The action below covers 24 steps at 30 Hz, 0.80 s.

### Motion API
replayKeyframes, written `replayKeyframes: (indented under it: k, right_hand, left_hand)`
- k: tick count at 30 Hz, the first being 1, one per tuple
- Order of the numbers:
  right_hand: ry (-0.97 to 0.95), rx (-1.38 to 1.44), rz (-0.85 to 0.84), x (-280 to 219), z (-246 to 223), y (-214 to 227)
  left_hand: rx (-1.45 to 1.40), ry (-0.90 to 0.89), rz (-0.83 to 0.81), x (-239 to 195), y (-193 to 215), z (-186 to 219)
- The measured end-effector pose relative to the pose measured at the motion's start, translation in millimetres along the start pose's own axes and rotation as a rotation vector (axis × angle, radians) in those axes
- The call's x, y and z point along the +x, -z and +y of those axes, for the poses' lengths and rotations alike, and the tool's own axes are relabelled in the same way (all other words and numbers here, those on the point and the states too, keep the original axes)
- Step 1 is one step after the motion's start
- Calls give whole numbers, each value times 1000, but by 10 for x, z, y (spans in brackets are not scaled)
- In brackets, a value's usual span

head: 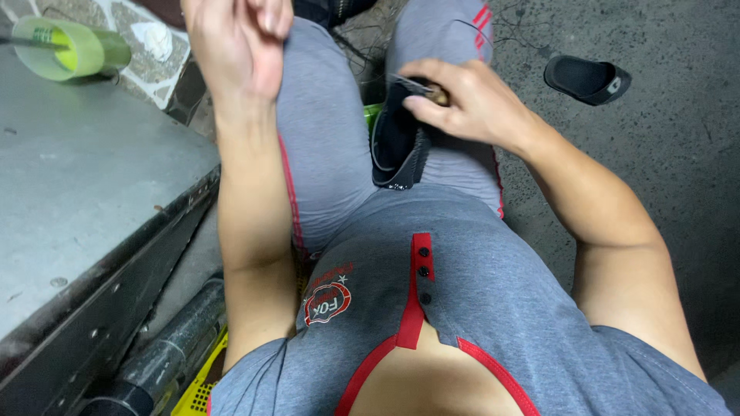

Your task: The person sits on a low stool and sews a black slip-on shoe resting on their lap. They use a curved awl to pierce the shoe's sole and upper, then pull a black thread through the holes to stitch the parts together.

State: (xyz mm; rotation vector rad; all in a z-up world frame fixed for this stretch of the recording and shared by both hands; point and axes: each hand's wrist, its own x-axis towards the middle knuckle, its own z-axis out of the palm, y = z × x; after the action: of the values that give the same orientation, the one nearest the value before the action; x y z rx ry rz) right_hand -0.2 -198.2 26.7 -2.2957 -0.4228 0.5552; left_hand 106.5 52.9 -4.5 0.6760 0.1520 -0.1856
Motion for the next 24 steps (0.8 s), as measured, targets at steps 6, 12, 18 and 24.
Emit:
replayKeyframes:
  k: [6,12,18,24]
  right_hand:
    - [91,15,428,-502,138,-173]
    - [-52,229,524,-512,152,-556]
    - [-200,202,389,-506,12,-522]
    - [-189,36,101,-539,28,-102]
  left_hand:
    - [290,-96,-312,-802,-296,226]
    - [334,-94,-324,-1081,-256,123]
    - [463,-111,-217,-1358,-4,205]
    - [1099,-94,17,-1635,484,506]
